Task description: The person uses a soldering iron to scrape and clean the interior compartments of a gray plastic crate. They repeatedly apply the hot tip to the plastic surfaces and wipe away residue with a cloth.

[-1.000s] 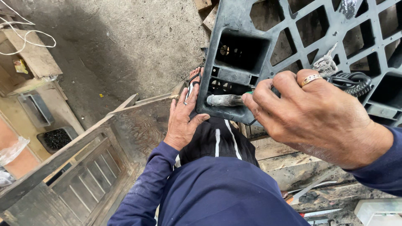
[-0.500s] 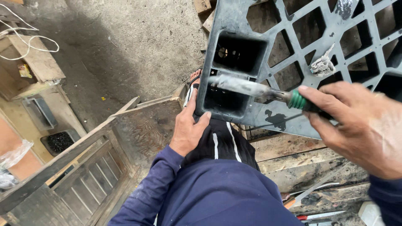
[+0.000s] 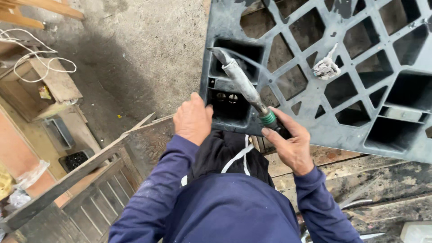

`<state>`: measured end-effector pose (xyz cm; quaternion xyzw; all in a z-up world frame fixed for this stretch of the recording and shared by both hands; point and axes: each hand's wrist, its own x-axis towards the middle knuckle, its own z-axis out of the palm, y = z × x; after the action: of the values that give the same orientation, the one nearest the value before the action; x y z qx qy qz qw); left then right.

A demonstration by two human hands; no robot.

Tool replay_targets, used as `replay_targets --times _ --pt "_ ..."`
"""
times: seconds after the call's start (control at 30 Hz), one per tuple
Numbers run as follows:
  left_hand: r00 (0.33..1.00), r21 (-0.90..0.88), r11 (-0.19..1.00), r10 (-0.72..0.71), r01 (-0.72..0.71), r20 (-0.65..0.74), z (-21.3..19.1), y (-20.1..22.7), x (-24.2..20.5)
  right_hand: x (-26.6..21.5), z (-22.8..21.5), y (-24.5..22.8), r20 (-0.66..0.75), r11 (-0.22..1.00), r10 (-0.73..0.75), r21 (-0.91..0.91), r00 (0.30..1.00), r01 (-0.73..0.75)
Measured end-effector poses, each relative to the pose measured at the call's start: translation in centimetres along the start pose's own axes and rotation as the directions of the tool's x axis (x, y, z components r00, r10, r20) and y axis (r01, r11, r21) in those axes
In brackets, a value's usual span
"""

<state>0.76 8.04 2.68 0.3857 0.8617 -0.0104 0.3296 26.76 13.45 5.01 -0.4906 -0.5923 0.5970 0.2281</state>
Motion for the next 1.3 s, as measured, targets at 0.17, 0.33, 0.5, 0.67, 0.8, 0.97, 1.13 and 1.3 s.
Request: replay_targets --times 0.17,0.33,0.5,0.67,0.8,0.97,1.13,1.3 --pt "0.887 -0.683 0.585 0.407 -0.437 -0.218 -3.0 -5.7 1.6 -0.1 -0.1 0.7 0.015 0.996 -0.082 -0.027 0.997 0.083" --pt "0.941 -0.763 0.580 0.015 -0.285 -0.339 -3.1 -8.2 1.1 0.2 0.3 0.6 -0.011 0.994 -0.087 -0.070 0.996 0.086" --pt "0.956 -0.398 0.894 0.096 -0.206 -0.277 -2.4 -6.6 -2.8 0.3 0.5 0.0 -0.043 0.995 -0.084 -0.060 0.996 0.081" --pt "0.700 0.361 0.703 0.694 -0.612 -0.165 -3.3 -4.7 -4.2 0.3 0.7 -0.1 -0.063 0.995 -0.097 -0.032 0.993 0.095" --pt "0.640 0.630 0.439 0.759 -0.641 0.122 -3.6 -2.9 -2.0 0.7 0.8 0.1 -0.052 0.991 -0.126 -0.060 0.991 0.123" --pt "0.605 0.431 0.551 0.796 -0.715 -0.014 -5.1 -3.5 -1.7 -2.0 -0.8 -0.6 0.054 0.977 0.204 0.047 0.978 -0.206" --pt "0.848 -0.272 0.851 0.312 -0.450 -0.429 -6.3 -7.1 -2.5 -7.3 -6.2 -4.1 0.314 0.851 0.513 -0.063 0.799 -0.521" --pt "0.992 -0.763 0.634 0.089 -0.126 -0.090 -0.2 -6.8 -1.3 -7.7 -7.4 -6.6 0.429 0.768 0.564 0.044 0.706 -0.639"
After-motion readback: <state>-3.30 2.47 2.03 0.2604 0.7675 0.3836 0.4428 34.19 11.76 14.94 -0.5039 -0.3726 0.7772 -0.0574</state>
